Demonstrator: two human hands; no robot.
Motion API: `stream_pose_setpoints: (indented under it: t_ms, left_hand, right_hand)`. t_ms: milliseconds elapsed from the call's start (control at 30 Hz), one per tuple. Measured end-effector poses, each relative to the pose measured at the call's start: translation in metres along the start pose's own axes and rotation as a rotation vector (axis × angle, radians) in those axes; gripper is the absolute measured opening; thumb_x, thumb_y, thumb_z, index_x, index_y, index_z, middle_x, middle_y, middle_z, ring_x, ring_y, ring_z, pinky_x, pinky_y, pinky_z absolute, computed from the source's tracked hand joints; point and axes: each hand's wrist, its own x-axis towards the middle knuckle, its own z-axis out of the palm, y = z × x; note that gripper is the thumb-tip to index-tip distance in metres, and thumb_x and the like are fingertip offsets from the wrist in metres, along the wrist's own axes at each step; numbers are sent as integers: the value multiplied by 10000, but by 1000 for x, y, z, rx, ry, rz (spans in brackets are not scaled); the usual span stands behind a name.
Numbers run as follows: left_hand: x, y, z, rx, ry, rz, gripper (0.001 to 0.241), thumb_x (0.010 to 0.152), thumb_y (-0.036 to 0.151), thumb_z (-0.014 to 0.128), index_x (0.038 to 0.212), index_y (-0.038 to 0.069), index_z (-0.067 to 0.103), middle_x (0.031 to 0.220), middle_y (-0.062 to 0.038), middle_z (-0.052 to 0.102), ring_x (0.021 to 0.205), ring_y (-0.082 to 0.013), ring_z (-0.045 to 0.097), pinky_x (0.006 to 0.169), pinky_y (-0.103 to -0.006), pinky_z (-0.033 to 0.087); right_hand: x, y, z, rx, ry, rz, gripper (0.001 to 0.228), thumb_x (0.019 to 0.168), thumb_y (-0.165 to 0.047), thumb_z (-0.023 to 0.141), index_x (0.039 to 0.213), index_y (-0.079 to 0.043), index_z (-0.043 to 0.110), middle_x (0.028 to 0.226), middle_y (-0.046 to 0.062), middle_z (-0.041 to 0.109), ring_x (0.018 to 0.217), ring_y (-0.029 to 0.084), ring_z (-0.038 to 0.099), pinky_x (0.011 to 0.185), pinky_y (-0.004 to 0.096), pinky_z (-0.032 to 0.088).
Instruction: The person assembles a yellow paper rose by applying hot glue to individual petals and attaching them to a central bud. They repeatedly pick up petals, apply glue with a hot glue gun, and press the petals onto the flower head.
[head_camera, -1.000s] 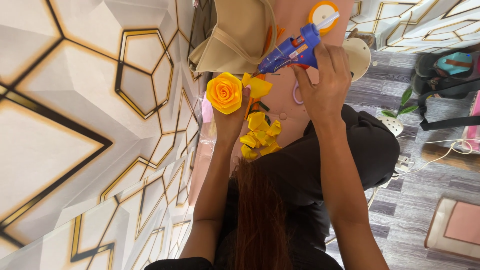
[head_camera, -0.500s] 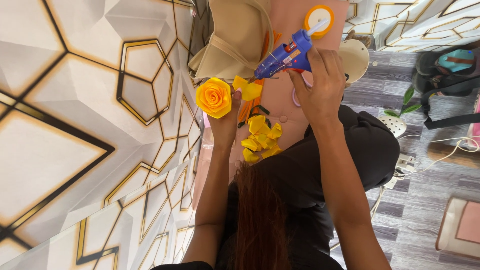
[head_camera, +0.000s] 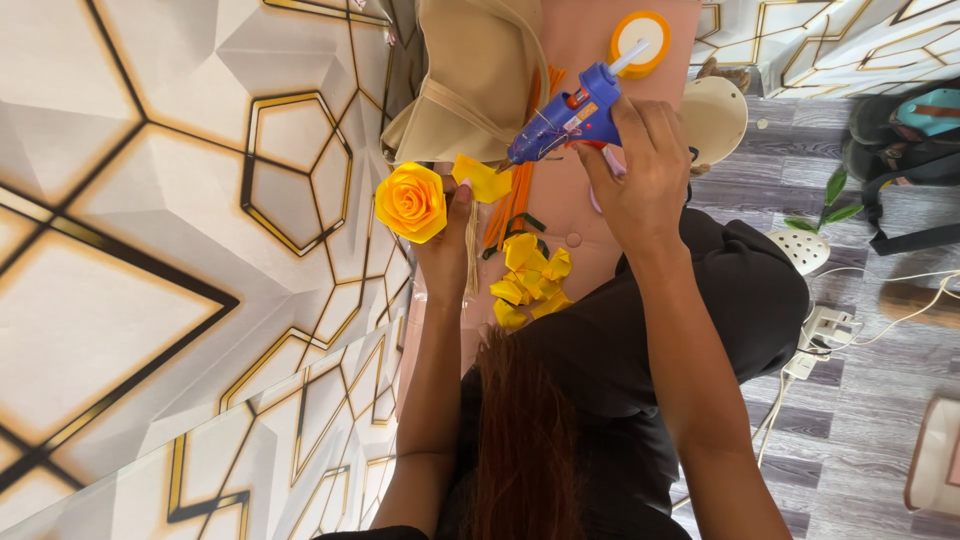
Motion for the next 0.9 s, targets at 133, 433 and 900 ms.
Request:
stream_pose_setpoints:
  t_ms: [133,433,900]
  left_hand:
    - [4,-21,-7,-4,-8,8,194,1037,253,746,1147,109,678,1047,-119,686,998,-218,711,1020,-426,547]
    - [5,2,-4,20,33,56,178,1038,250,745,1140,117,684,1042,-110,684,1010,-218,713,1036,-427,542]
    - [5,11,-7,40,57,57,181,1050,253,731,1146,108,682,1063,-127,685,1043,-257,719,1071,-470,523]
  right_hand:
    - [1,0,-1,-9,-1,-3,476,841,13,987,1198,148,702,987,217,621,855,395,645,782,455,518]
    - [2,-2,-3,-1,4,8,458,854,17,980,1196,136,701,981,211,609,854,392,639,797,439,524]
    - [-2,2,3,97,23,45,418,867,9,961,1186,114,711,994,199,622,869,393,642,798,442,547]
